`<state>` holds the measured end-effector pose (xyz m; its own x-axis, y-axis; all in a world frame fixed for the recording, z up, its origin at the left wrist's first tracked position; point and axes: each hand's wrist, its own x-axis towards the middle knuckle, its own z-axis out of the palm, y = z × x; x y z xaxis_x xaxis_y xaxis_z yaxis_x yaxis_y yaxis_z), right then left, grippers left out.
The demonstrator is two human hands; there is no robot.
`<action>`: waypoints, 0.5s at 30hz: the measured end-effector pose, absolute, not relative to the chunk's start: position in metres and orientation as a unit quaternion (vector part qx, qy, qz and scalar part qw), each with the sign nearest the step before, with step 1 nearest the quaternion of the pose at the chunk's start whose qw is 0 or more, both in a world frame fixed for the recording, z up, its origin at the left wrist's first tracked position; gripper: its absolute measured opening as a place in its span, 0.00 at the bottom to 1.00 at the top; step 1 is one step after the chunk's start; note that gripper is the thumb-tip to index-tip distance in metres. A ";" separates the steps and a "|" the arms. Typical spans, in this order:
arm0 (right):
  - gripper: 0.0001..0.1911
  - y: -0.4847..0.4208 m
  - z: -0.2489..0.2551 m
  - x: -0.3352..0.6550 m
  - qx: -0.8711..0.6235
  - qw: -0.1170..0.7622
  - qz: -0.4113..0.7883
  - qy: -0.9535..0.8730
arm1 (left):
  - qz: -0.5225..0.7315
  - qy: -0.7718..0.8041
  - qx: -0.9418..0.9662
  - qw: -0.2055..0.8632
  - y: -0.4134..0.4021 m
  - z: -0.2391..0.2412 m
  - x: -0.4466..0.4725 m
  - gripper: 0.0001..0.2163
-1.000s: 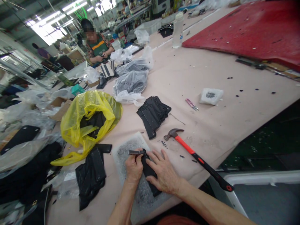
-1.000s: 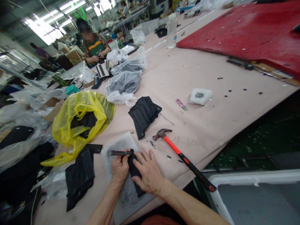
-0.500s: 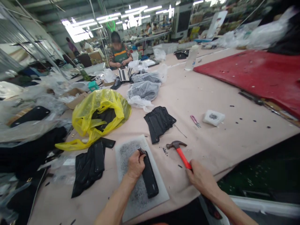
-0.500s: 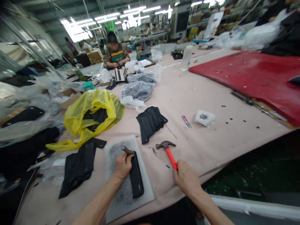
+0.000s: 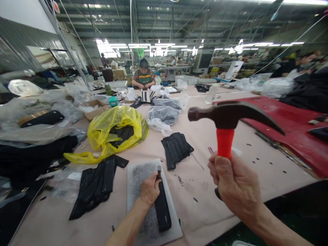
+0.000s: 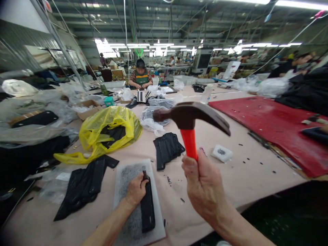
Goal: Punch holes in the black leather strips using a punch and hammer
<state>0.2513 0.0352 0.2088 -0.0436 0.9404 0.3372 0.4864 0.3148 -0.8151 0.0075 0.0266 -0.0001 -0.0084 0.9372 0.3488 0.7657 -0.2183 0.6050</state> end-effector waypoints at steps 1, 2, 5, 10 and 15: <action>0.17 0.035 0.209 0.249 -0.509 0.417 0.209 -0.723 | 0.357 0.613 0.694 0.120 0.027 0.000 0.007 0.06; 0.16 0.034 0.208 0.248 -0.491 0.362 0.178 -0.772 | 0.357 0.614 0.694 0.120 0.027 0.000 0.007 0.06; 0.16 0.031 0.204 0.245 -0.465 0.204 0.129 -0.852 | 0.358 0.616 0.691 0.123 0.027 -0.001 0.007 0.06; 0.17 0.031 0.213 0.244 -0.518 0.367 0.094 -0.767 | 0.351 0.624 0.686 0.130 0.026 -0.002 0.008 0.05; 0.15 0.035 0.217 0.247 -0.467 0.181 0.119 -0.857 | 0.353 0.619 0.689 0.130 0.026 -0.001 0.008 0.06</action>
<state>0.2465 0.0348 0.2166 -0.4984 0.8439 0.1989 0.7580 0.5354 -0.3724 0.0079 0.0261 -0.0011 -0.0169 0.9454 0.3255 0.7610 -0.1990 0.6175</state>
